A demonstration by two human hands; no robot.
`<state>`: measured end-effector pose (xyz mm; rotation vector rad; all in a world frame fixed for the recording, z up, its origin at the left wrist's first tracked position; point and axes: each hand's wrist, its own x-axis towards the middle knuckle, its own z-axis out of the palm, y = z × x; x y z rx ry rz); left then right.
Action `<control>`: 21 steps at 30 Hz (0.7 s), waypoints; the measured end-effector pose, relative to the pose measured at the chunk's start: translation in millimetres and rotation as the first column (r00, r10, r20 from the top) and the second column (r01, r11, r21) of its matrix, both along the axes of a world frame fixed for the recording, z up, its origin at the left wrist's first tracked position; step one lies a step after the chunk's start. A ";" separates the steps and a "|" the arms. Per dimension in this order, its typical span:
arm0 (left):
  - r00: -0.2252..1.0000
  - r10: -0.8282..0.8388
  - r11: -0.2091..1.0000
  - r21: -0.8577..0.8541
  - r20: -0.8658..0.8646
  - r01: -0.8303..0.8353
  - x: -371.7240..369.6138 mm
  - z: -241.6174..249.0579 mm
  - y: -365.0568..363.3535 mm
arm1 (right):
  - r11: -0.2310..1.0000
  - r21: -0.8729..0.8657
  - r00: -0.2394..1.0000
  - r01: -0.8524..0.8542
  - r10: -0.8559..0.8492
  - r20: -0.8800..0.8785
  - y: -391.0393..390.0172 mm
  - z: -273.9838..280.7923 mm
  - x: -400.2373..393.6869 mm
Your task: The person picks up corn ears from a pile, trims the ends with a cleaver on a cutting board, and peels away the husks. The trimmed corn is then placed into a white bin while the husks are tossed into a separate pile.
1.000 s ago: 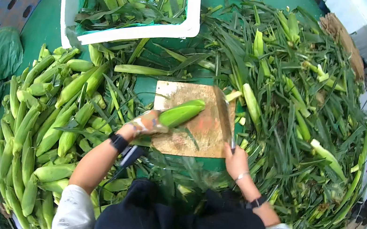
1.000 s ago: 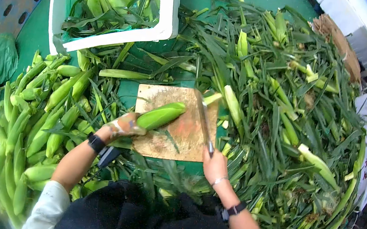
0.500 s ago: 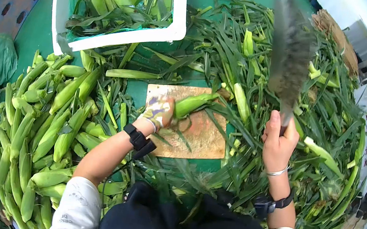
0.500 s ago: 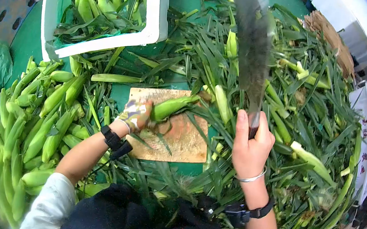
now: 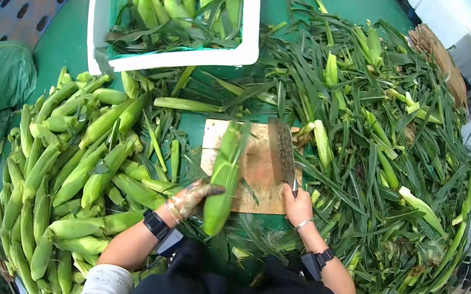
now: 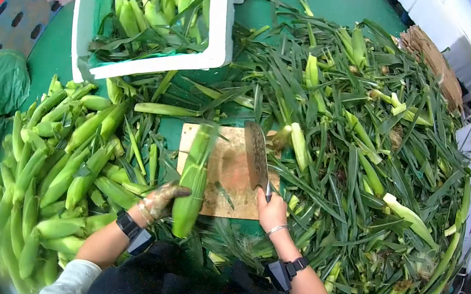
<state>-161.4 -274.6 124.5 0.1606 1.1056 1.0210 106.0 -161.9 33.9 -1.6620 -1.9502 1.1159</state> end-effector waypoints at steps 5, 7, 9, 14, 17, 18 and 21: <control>0.993 -0.113 0.993 0.015 -0.045 0.113 13.2 -35.4 -30.2 | 0.987 -0.138 0.968 -0.086 0.050 -0.246 -21.2 79.6 -44.4; 0.979 -0.126 0.985 0.098 -0.159 0.142 28.8 -18.6 -28.5 | 0.966 -0.182 0.864 -0.185 0.071 -0.498 -28.2 96.5 -67.1; 0.992 -0.083 0.965 0.242 -0.094 0.104 38.5 -11.4 -26.3 | 0.973 -0.032 0.843 -0.229 0.182 -0.506 -29.8 96.5 -83.1; 0.958 0.253 0.960 0.091 0.134 -0.266 41.2 3.0 -28.3 | 0.957 -0.174 0.854 -0.231 0.114 -0.507 -35.7 125.5 -97.0; 0.941 0.331 0.930 0.145 0.073 -0.339 18.8 17.0 -31.7 | 0.958 0.093 0.898 -0.271 0.287 -0.334 -21.3 125.9 -78.5; 0.925 0.379 0.912 0.152 0.037 -0.380 -3.7 27.5 -44.0 | 0.968 -0.022 0.948 -0.251 0.241 -0.208 -7.1 143.5 -65.0; 0.625 0.362 0.932 0.260 -0.692 -0.252 -82.1 92.8 -102.4 | 0.986 0.164 0.991 -0.025 0.046 -0.122 48.8 173.6 -4.9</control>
